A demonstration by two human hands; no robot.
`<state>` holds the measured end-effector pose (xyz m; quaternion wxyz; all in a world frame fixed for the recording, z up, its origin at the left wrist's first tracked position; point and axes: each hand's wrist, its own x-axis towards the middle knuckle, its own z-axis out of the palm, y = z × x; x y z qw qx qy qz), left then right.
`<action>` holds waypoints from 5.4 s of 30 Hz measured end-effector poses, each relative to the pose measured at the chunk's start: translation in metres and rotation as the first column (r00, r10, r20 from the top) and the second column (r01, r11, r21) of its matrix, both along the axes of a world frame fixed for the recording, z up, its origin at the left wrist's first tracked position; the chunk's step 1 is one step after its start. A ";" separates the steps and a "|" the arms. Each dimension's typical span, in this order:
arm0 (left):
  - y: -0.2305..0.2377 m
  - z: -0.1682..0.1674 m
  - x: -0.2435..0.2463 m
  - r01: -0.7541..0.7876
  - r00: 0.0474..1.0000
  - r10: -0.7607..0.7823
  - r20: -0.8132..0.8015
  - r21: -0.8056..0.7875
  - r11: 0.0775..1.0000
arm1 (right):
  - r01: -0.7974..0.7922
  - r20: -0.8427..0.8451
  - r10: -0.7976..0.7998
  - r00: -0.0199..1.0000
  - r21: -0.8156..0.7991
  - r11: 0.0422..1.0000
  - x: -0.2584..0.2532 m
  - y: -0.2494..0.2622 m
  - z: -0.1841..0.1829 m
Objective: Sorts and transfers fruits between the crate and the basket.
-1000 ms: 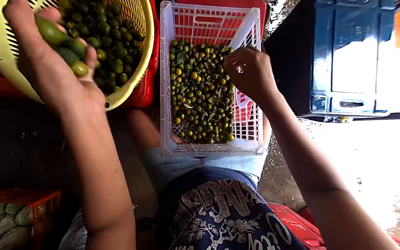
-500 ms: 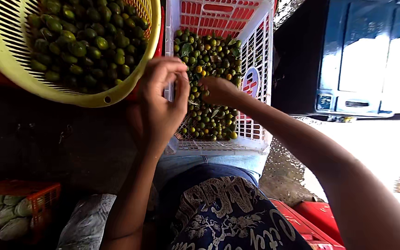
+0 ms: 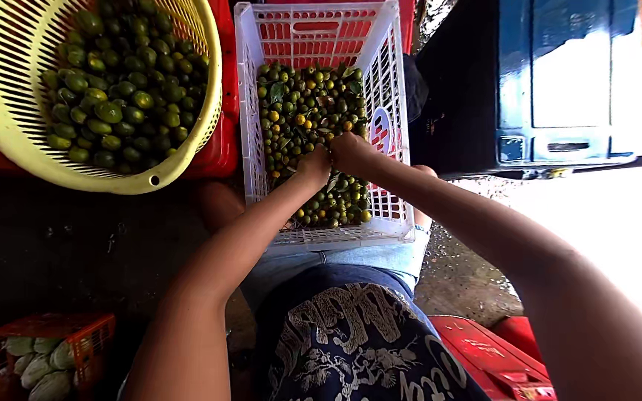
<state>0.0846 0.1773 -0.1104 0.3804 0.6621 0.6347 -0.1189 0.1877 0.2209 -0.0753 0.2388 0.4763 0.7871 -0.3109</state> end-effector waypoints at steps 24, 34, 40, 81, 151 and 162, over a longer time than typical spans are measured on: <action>-0.003 0.061 -0.054 -0.292 0.954 0.285 0.094 0.071 0.954 | 0.353 -0.404 -0.538 0.740 -0.448 0.821 0.017 0.031 -0.001; -0.002 0.060 -0.059 -0.218 0.975 0.217 0.046 0.025 0.976 | 0.363 -0.585 -0.447 0.677 -0.263 0.894 0.040 0.035 0.037; 0.006 0.050 -0.050 -0.667 0.437 0.785 0.439 -0.427 0.611 | 0.065 -0.103 -0.057 0.993 0.078 0.995 0.033 0.022 0.029; -0.007 -0.002 0.007 0.208 0.968 -0.203 0.150 -0.018 0.978 | 0.122 -0.511 -0.187 0.839 -0.158 0.980 0.067 0.032 0.078; -0.037 0.099 -0.068 -0.361 0.787 0.491 0.373 -0.366 0.858 | -0.411 0.080 0.426 0.901 -0.154 0.898 -0.014 -0.069 -0.018; -0.057 0.093 -0.097 -0.216 -0.193 0.582 0.790 -0.613 0.760 | -0.218 -0.433 0.014 0.901 -0.427 0.877 0.030 -0.015 0.028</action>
